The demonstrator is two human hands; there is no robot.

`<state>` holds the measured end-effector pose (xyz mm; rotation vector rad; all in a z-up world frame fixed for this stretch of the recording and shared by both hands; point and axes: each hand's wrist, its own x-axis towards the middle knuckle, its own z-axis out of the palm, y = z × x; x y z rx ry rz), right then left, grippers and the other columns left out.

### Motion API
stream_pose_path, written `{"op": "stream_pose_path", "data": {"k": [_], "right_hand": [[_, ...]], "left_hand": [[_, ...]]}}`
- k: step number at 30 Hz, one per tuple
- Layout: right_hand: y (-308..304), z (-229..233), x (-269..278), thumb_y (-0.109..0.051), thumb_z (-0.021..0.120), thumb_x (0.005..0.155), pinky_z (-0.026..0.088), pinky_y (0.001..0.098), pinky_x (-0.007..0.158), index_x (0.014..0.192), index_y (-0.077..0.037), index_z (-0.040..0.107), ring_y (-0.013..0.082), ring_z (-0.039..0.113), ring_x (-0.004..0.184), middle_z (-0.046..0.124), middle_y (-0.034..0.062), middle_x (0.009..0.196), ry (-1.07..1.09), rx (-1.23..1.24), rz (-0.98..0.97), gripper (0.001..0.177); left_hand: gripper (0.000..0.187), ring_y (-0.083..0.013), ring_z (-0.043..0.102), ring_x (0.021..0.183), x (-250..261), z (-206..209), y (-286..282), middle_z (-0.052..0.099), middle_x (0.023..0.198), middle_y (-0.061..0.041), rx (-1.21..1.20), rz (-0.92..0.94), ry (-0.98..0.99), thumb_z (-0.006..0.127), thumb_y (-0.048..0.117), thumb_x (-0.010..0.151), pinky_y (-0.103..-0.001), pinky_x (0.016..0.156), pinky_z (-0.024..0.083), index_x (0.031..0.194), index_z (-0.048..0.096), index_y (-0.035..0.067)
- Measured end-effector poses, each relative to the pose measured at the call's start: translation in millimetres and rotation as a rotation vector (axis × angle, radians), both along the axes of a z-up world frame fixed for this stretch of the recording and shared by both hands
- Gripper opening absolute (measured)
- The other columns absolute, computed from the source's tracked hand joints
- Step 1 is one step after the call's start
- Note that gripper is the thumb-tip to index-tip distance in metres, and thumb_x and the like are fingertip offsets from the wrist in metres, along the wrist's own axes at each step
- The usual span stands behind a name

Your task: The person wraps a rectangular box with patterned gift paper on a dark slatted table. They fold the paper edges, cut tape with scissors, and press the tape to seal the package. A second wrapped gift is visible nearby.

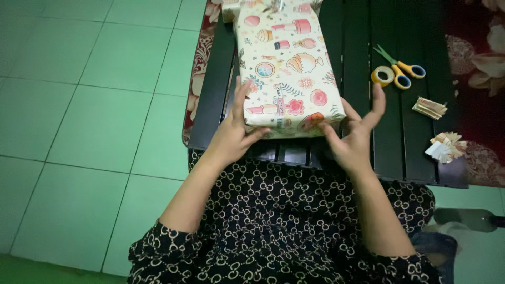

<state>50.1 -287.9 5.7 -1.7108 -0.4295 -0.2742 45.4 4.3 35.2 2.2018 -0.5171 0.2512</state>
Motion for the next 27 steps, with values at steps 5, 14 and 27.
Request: {"op": "stream_pose_path", "data": {"k": [5,14,27], "right_hand": [[-2.2,36.3,-11.0,0.001,0.076,0.103,0.061,0.0431,0.103,0.160,-0.030,-0.012,0.0308,0.072,0.125,0.049,0.0301,0.160,-0.024,-0.034,-0.099,0.109],[-5.4,95.9,-21.3,-0.008,0.075,0.106,0.065,0.0373,0.093,0.160,-0.019,-0.010,0.0261,0.081,0.101,0.076,0.0264,0.115,0.044,0.144,-0.099,0.101],[-4.0,125.9,5.9,-0.006,0.072,0.110,0.065,0.0349,0.096,0.161,-0.012,-0.011,0.0239,0.080,0.108,0.075,0.0258,0.117,0.067,0.094,-0.116,0.097]], "left_hand": [[0.097,-0.0434,0.059,0.137,-6.5,35.0,-9.2,0.039,0.163,-0.027,-0.055,0.115,0.072,0.072,0.052,0.099,-0.047,0.114,0.051,0.163,0.007,0.019],[0.073,-0.0345,0.077,0.113,-30.1,111.1,-27.0,0.072,0.136,-0.018,-0.102,0.237,0.044,0.070,0.051,0.097,-0.041,0.093,0.062,0.150,0.034,0.015],[0.104,-0.0464,0.066,0.114,-15.7,125.2,-11.5,0.014,0.163,-0.034,0.049,0.014,-0.338,0.079,0.064,0.076,-0.043,0.088,0.061,0.154,0.021,0.030]]}}
